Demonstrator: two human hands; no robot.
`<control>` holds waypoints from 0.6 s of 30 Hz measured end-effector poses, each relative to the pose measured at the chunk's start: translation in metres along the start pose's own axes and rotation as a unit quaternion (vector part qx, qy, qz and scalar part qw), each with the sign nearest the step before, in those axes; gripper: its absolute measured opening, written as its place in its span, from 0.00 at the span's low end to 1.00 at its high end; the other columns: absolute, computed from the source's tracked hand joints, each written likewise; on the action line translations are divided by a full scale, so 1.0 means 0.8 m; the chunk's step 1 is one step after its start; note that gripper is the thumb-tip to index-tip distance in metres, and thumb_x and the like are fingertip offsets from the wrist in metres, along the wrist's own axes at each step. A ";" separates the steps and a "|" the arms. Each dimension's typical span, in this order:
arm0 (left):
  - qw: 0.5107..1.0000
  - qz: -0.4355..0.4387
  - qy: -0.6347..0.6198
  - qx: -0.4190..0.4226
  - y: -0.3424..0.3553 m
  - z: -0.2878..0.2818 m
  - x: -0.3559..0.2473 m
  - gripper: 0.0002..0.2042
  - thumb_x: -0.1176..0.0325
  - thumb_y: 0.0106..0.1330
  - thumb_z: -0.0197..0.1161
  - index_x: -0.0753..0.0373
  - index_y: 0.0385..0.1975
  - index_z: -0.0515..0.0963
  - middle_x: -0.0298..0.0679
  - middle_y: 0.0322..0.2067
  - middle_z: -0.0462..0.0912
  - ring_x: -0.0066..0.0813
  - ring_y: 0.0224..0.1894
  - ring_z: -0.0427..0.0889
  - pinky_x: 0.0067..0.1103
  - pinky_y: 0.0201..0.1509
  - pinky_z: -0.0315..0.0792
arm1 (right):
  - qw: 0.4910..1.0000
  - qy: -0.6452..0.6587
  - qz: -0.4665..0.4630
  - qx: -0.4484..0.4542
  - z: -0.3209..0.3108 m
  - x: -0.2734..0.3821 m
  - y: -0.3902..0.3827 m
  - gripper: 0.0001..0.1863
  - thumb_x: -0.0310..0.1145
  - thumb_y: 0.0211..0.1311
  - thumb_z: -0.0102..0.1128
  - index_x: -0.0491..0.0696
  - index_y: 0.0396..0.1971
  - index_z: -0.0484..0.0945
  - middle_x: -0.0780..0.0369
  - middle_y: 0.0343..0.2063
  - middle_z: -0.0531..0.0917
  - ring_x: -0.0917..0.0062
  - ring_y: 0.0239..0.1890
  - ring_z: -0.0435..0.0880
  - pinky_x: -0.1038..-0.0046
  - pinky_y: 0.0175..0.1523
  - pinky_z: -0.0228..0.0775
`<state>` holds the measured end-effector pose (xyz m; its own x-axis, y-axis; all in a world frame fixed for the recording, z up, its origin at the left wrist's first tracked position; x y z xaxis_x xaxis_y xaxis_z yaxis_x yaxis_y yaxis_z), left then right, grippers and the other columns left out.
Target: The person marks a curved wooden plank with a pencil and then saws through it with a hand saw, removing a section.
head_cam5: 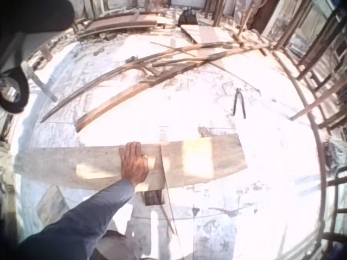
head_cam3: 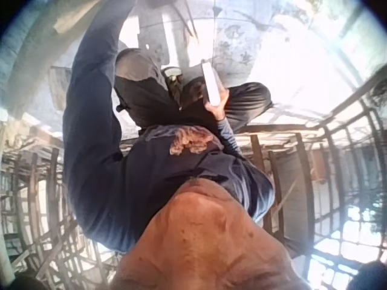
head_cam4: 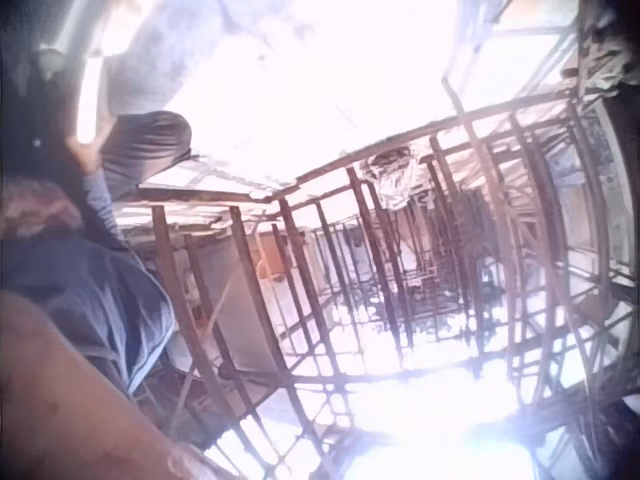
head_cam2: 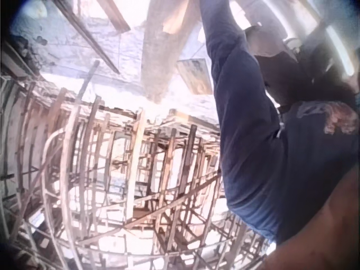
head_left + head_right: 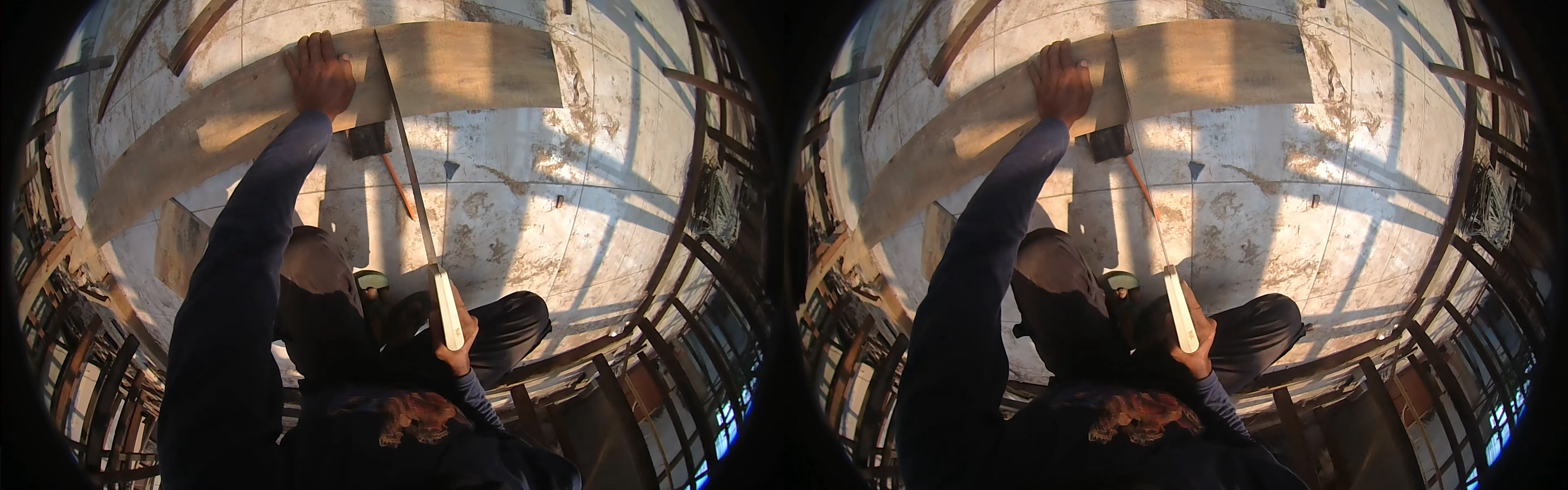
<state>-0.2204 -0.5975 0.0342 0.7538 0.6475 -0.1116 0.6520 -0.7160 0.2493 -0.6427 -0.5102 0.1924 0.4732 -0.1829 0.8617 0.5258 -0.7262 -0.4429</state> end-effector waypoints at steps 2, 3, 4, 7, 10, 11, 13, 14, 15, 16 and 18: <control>1.000 0.000 -0.004 -0.008 0.007 -0.002 -0.010 0.24 0.59 0.67 0.52 0.65 0.60 0.65 0.45 0.58 0.69 0.44 0.66 0.63 0.54 0.69 0.52 | 0.999 -0.010 0.002 -0.034 -0.001 0.001 0.009 0.34 0.19 0.52 0.59 0.40 0.64 0.69 0.56 0.50 0.85 0.85 0.42 0.84 0.83 0.49 0.72; 1.000 0.003 -0.011 -0.011 0.007 -0.001 -0.016 0.24 0.59 0.67 0.51 0.65 0.60 0.65 0.45 0.58 0.69 0.44 0.66 0.63 0.54 0.69 0.52 | 0.998 0.029 -0.005 -0.060 0.010 -0.012 0.049 0.33 0.19 0.52 0.59 0.40 0.63 0.71 0.56 0.50 0.85 0.84 0.41 0.84 0.82 0.48 0.73; 1.000 0.005 -0.011 -0.013 0.010 0.001 -0.021 0.24 0.59 0.67 0.51 0.65 0.60 0.65 0.45 0.58 0.69 0.44 0.66 0.63 0.54 0.69 0.52 | 0.995 -0.010 -0.071 -0.066 0.028 0.017 0.121 0.29 0.20 0.53 0.60 0.39 0.59 0.74 0.57 0.42 0.88 0.84 0.34 0.82 0.80 0.43 0.74; 0.998 0.029 -0.039 -0.027 0.027 0.008 -0.036 0.24 0.60 0.67 0.52 0.65 0.61 0.65 0.45 0.59 0.69 0.44 0.67 0.62 0.55 0.69 0.52 | 0.985 0.019 -0.161 -0.062 0.062 0.059 0.264 0.20 0.27 0.59 0.62 0.38 0.52 0.77 0.58 0.29 0.84 0.82 0.32 0.78 0.75 0.38 0.73; 1.000 -0.004 -0.014 -0.011 0.002 0.016 -0.012 0.25 0.60 0.66 0.53 0.65 0.61 0.65 0.45 0.59 0.69 0.45 0.67 0.62 0.55 0.69 0.52 | 0.998 -0.019 -0.037 -0.039 0.050 0.022 0.165 0.23 0.26 0.59 0.62 0.39 0.56 0.76 0.56 0.36 0.85 0.79 0.37 0.82 0.75 0.45 0.74; 1.000 -0.003 -0.013 -0.011 0.006 0.013 -0.011 0.25 0.60 0.66 0.53 0.65 0.60 0.65 0.45 0.59 0.68 0.45 0.67 0.62 0.54 0.69 0.52 | 0.999 -0.022 -0.006 -0.045 0.033 0.020 0.106 0.26 0.25 0.58 0.62 0.40 0.59 0.75 0.54 0.43 0.86 0.75 0.45 0.84 0.74 0.51 0.74; 1.000 -0.008 0.008 -0.004 -0.007 0.004 0.005 0.25 0.60 0.66 0.54 0.65 0.60 0.65 0.45 0.59 0.68 0.45 0.67 0.61 0.54 0.69 0.52 | 0.999 -0.031 -0.009 -0.014 0.003 0.000 0.011 0.34 0.20 0.52 0.59 0.42 0.64 0.70 0.56 0.48 0.86 0.84 0.42 0.85 0.81 0.49 0.73; 1.000 -0.010 0.006 -0.015 -0.002 0.000 0.001 0.25 0.60 0.66 0.54 0.65 0.61 0.65 0.45 0.59 0.68 0.45 0.67 0.62 0.54 0.70 0.51 | 0.999 -0.039 -0.005 -0.013 -0.003 -0.003 0.018 0.34 0.19 0.52 0.58 0.41 0.64 0.71 0.56 0.49 0.86 0.83 0.44 0.85 0.81 0.50 0.73; 1.000 -0.005 -0.005 -0.024 0.004 0.001 -0.009 0.25 0.60 0.66 0.54 0.65 0.61 0.65 0.45 0.59 0.68 0.45 0.67 0.62 0.54 0.70 0.51 | 0.998 -0.050 0.002 -0.023 -0.003 -0.003 0.024 0.33 0.19 0.52 0.58 0.41 0.64 0.71 0.56 0.50 0.85 0.82 0.45 0.85 0.81 0.51 0.73; 1.000 -0.002 -0.010 -0.025 0.012 0.001 -0.012 0.25 0.60 0.66 0.54 0.65 0.61 0.65 0.45 0.59 0.68 0.45 0.67 0.62 0.54 0.70 0.51 | 0.998 -0.039 -0.043 -0.038 0.008 -0.013 0.066 0.33 0.18 0.52 0.57 0.42 0.63 0.71 0.57 0.49 0.86 0.80 0.41 0.86 0.80 0.48 0.74; 1.000 0.011 -0.019 -0.009 0.014 0.003 -0.033 0.26 0.59 0.66 0.54 0.65 0.62 0.65 0.45 0.60 0.68 0.44 0.67 0.62 0.54 0.70 0.51 | 0.989 -0.075 -0.110 -0.056 0.046 0.029 0.203 0.26 0.22 0.55 0.59 0.42 0.58 0.75 0.54 0.32 0.86 0.79 0.28 0.83 0.75 0.35 0.75</control>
<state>-0.2333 -0.6230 0.0379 0.7703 0.6216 -0.1422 0.6345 -0.7247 0.2687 -0.5204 -0.6078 0.1317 0.4603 0.0823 0.8839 0.5502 -0.8078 -0.2113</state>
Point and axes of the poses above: each hand's wrist, its own y-axis towards the middle knuckle, its own z-axis out of the palm, x = y × z, the point moved 3 cm from there along y, towards the middle knuckle
